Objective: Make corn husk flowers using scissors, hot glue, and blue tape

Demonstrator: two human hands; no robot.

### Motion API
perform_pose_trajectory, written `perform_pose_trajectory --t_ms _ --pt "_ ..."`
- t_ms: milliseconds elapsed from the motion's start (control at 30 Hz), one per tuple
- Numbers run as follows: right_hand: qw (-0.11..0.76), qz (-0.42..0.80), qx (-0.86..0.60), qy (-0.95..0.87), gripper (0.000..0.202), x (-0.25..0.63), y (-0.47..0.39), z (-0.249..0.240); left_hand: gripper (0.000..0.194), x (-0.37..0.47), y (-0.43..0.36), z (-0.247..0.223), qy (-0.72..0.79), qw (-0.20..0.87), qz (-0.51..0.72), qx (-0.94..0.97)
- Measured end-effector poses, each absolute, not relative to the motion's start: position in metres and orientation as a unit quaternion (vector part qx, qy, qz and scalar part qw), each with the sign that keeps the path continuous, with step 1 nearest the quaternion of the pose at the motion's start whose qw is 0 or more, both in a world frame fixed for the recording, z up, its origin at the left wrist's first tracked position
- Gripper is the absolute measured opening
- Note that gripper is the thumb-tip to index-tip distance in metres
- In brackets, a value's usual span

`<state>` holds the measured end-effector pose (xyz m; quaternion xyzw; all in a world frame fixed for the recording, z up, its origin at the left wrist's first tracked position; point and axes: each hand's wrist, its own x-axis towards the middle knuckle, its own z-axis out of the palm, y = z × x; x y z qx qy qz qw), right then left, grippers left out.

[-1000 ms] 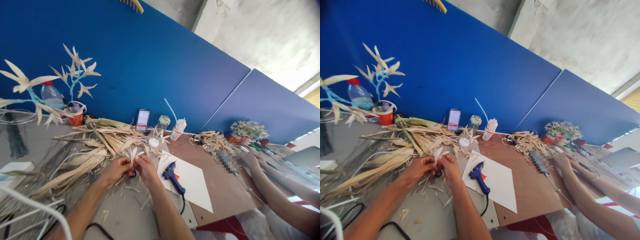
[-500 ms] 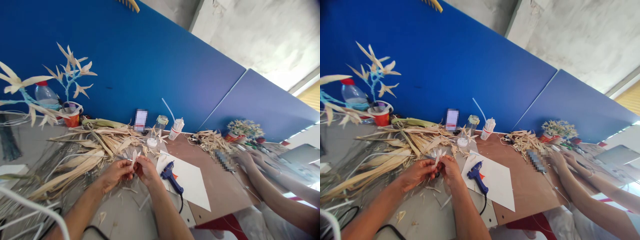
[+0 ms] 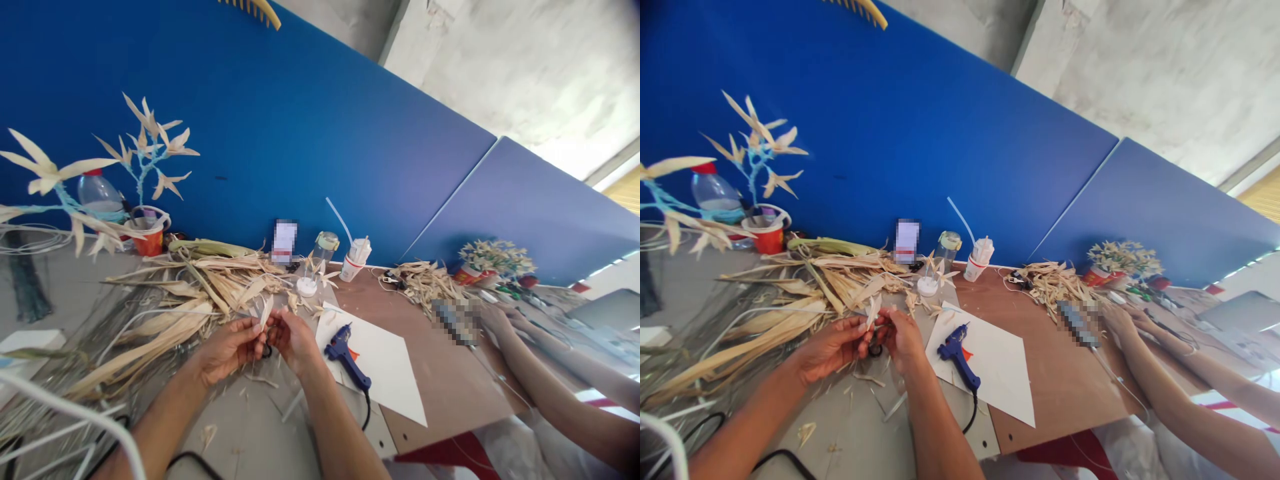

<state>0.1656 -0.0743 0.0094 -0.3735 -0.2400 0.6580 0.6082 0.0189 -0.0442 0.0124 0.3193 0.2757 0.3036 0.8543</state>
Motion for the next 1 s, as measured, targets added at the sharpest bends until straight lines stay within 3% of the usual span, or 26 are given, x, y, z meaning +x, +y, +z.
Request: perform_pose_trajectory --t_ms 433,1000 --pt "0.636 0.468 -0.468 -0.397 0.014 0.155 -0.084 0.018 0.019 0.017 -0.041 0.013 0.258 0.864 0.316 0.295" --pt "0.63 0.468 -0.468 -0.406 0.012 0.155 -0.083 0.013 0.025 0.015 -0.037 0.009 0.243 0.872 0.328 0.269"
